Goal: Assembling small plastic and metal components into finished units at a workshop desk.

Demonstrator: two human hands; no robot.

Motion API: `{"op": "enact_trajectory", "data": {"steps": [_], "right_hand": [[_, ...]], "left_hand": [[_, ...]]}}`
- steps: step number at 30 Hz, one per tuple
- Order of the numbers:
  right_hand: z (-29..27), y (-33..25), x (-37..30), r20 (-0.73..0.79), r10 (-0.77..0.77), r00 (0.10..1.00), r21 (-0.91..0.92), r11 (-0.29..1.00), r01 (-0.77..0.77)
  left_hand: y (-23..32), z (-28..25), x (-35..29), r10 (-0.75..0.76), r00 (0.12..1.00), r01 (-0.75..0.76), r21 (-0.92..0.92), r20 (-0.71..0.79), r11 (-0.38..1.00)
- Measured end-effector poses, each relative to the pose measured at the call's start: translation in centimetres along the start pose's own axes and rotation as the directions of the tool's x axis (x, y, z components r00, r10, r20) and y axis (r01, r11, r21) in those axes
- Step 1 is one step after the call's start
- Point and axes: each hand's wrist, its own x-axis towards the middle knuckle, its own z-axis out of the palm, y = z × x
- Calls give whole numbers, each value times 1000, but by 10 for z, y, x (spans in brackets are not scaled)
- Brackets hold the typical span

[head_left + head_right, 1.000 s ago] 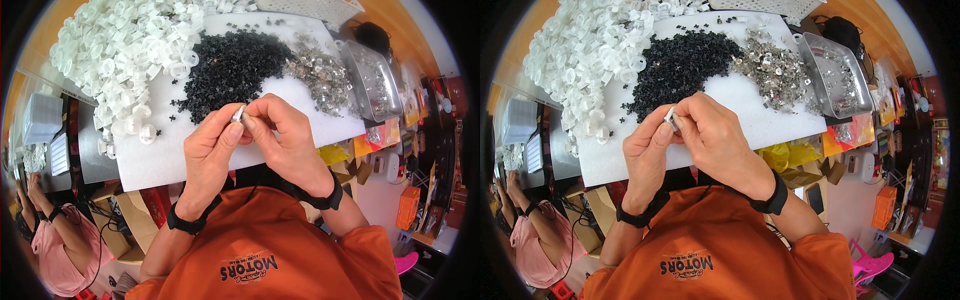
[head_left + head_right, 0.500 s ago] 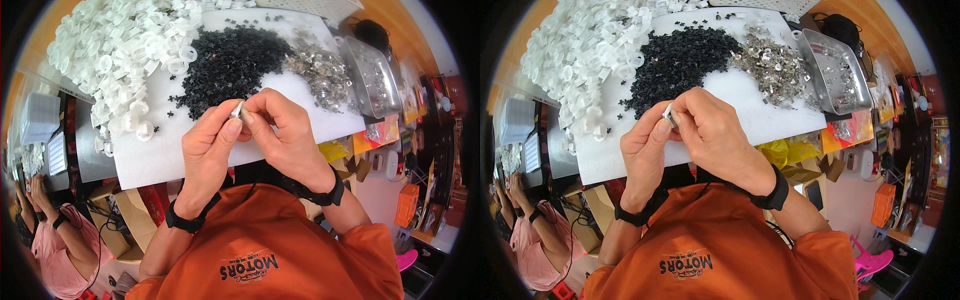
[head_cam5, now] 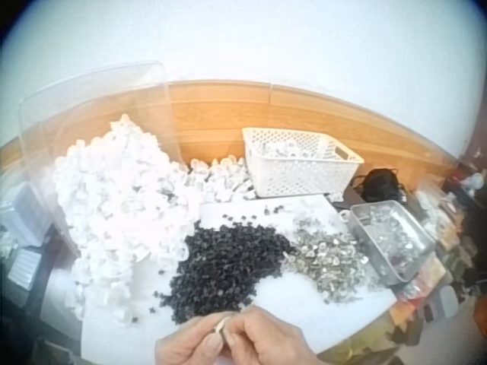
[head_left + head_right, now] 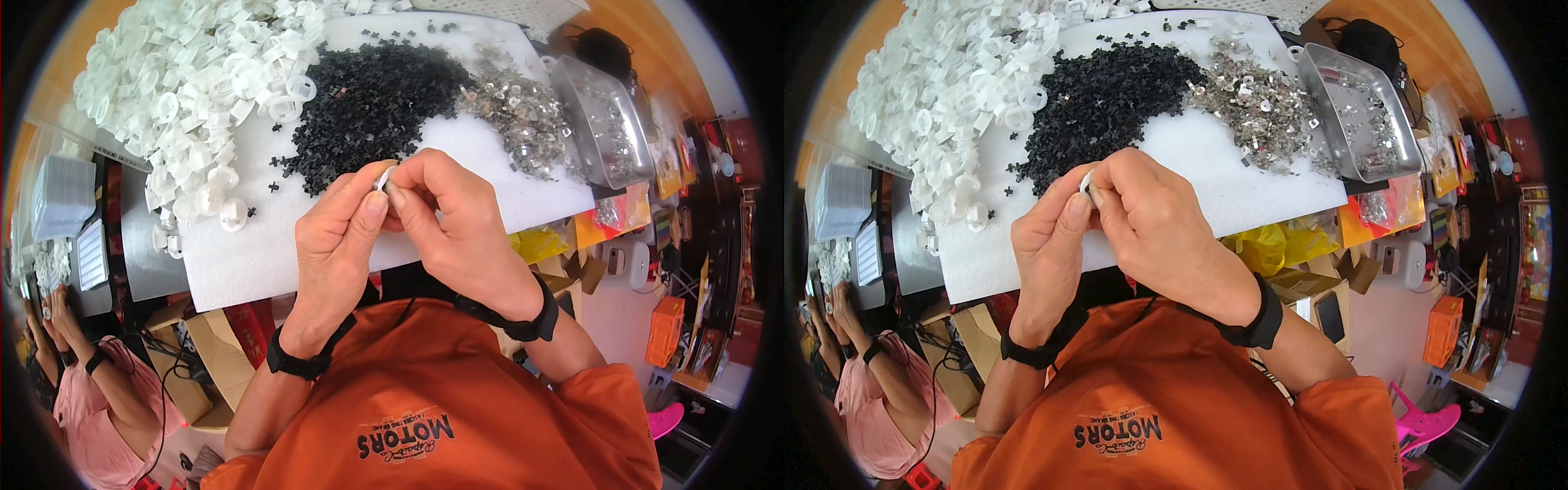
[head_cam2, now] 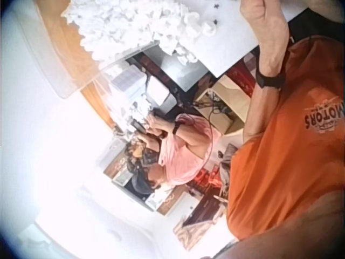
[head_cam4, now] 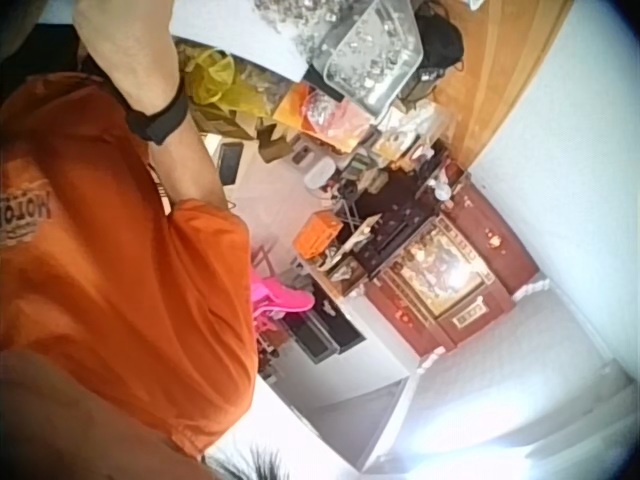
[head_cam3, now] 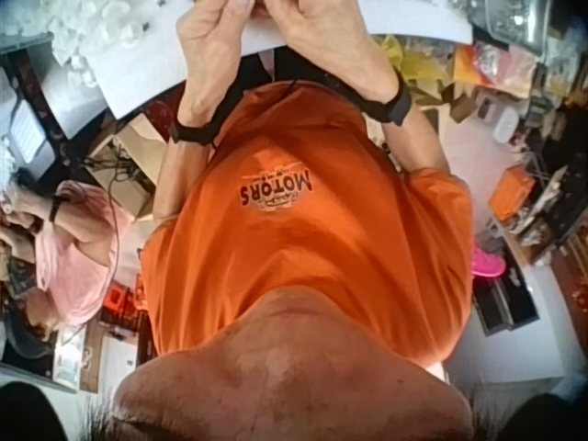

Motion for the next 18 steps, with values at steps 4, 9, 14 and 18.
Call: {"op": "enact_trajectory", "data": {"steps": [4,9,14,18], "right_hand": [[-8,1,1,62,42,997,45,998,-45],[-25,-11,7,95,144,985,95,984,-153],[-15,-2,4,104,52,993,49,997,-57],[-3,0,5,40,-26,999,-56,998,29]], "left_hand": [[0,-1,-1,-32,998,34,-33,53,999],[4,-4,0,-71,995,77,-89,67,993],[1,-2,0,-77,996,82,-115,49,990],[1,0,0,-65,998,65,-95,0,993]]}}
